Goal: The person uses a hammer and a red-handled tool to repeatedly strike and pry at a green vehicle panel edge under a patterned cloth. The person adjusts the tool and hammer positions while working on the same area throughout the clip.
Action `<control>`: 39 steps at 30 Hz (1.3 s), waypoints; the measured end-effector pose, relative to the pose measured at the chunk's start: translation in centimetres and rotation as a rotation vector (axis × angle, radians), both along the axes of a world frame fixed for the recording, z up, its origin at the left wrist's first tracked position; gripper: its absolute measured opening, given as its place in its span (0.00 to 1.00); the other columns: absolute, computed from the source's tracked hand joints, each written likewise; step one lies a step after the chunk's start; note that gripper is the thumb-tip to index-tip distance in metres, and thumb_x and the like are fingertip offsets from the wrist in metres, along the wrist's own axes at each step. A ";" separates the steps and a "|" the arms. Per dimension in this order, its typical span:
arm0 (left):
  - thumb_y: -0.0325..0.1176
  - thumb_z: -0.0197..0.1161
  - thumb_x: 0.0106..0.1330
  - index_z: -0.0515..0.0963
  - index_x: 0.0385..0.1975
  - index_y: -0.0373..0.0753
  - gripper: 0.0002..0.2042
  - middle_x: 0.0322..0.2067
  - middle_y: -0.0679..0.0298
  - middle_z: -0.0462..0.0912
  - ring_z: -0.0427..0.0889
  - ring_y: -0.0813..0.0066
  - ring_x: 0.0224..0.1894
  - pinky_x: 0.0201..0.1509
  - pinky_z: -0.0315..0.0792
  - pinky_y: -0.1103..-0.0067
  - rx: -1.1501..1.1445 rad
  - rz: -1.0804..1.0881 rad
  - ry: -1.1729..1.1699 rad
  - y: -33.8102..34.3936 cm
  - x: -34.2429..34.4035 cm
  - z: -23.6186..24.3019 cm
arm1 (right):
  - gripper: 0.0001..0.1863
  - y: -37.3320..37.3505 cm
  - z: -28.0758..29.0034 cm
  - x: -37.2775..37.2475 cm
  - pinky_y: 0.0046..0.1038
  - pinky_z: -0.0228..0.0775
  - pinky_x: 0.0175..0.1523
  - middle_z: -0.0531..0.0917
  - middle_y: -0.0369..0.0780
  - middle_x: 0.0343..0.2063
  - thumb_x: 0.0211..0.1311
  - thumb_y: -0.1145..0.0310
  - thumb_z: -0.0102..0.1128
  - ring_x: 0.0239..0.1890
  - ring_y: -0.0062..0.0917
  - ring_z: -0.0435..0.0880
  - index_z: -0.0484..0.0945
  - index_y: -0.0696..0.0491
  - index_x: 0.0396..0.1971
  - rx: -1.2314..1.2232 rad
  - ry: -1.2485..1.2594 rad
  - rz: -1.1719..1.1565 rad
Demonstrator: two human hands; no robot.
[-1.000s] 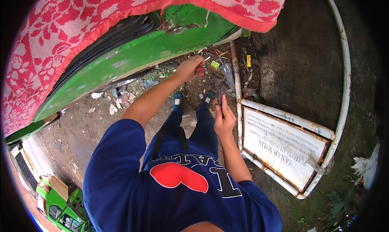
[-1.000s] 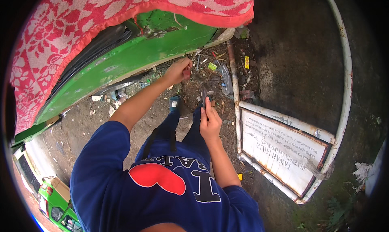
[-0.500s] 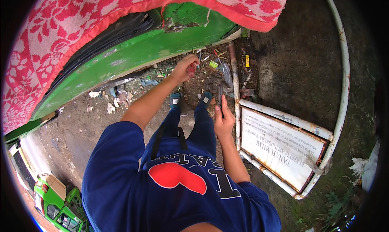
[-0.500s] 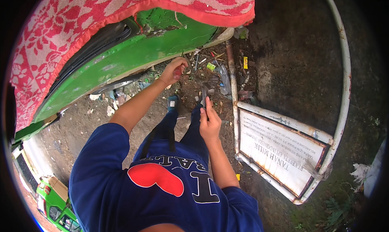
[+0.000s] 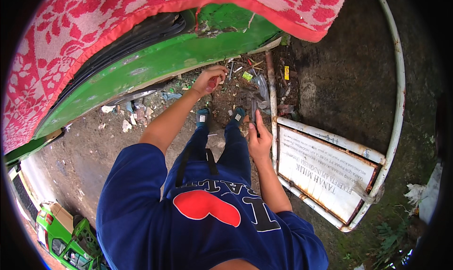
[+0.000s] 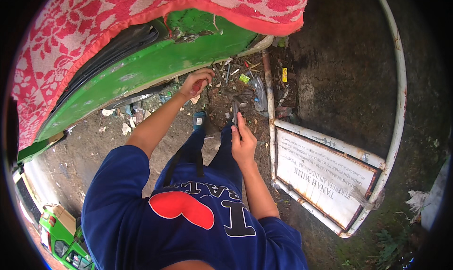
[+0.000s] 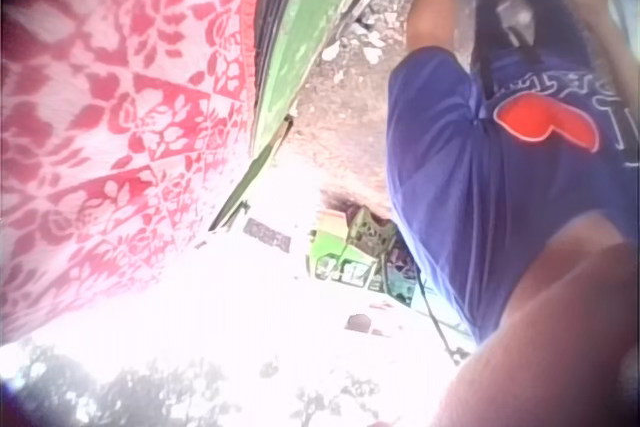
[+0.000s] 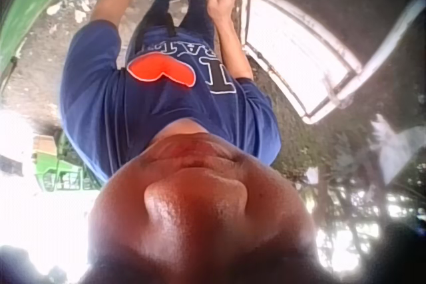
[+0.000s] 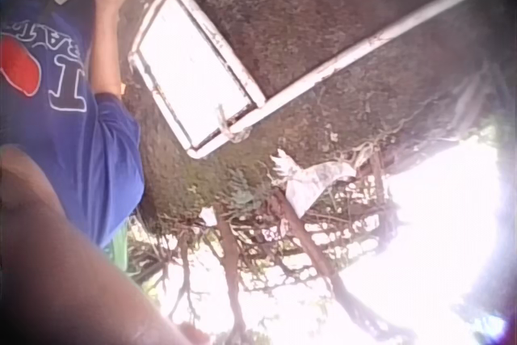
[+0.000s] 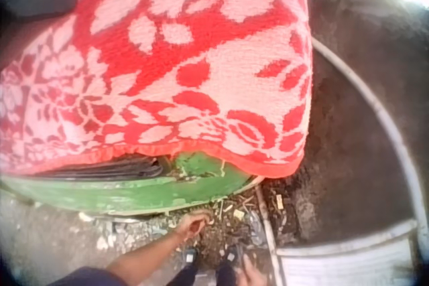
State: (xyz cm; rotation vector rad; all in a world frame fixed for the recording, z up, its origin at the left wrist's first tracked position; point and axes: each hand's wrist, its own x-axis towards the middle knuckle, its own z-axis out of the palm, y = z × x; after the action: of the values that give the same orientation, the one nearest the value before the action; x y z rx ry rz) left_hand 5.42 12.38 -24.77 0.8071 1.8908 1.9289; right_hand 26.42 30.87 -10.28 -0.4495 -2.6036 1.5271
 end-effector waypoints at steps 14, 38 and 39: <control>0.21 0.57 0.60 0.74 0.26 0.35 0.02 0.40 0.58 0.82 0.77 0.63 0.45 0.55 0.69 0.71 -0.057 0.136 0.141 -0.7 -1.4 -0.5 | 0.24 -1.8 -0.4 -1.6 0.27 0.72 0.32 0.81 0.42 0.26 0.66 0.76 0.58 0.21 0.24 0.76 0.73 0.55 0.63 0.083 0.017 0.134; 0.17 0.57 0.50 0.74 0.26 0.38 0.07 0.35 0.60 0.80 0.77 0.59 0.41 0.50 0.69 0.70 -0.045 0.257 0.242 -0.2 -0.3 0.1 | 0.24 -1.6 3.4 -4.3 0.32 0.67 0.24 0.76 0.41 0.21 0.58 0.76 0.65 0.18 0.31 0.75 0.79 0.49 0.57 0.402 0.116 0.478; 0.17 0.57 0.50 0.74 0.26 0.38 0.07 0.35 0.59 0.80 0.77 0.59 0.41 0.51 0.69 0.70 -0.053 0.276 0.252 -0.2 -0.2 -0.1 | 0.24 -1.6 3.4 -4.2 0.32 0.66 0.24 0.75 0.41 0.20 0.59 0.76 0.65 0.18 0.30 0.74 0.79 0.49 0.57 0.392 0.118 0.468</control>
State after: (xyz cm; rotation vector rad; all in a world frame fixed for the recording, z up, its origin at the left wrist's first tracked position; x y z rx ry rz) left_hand 5.20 12.18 -24.84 0.8443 2.2993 2.0003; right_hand 22.27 29.31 -6.84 0.2929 -2.9400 1.0344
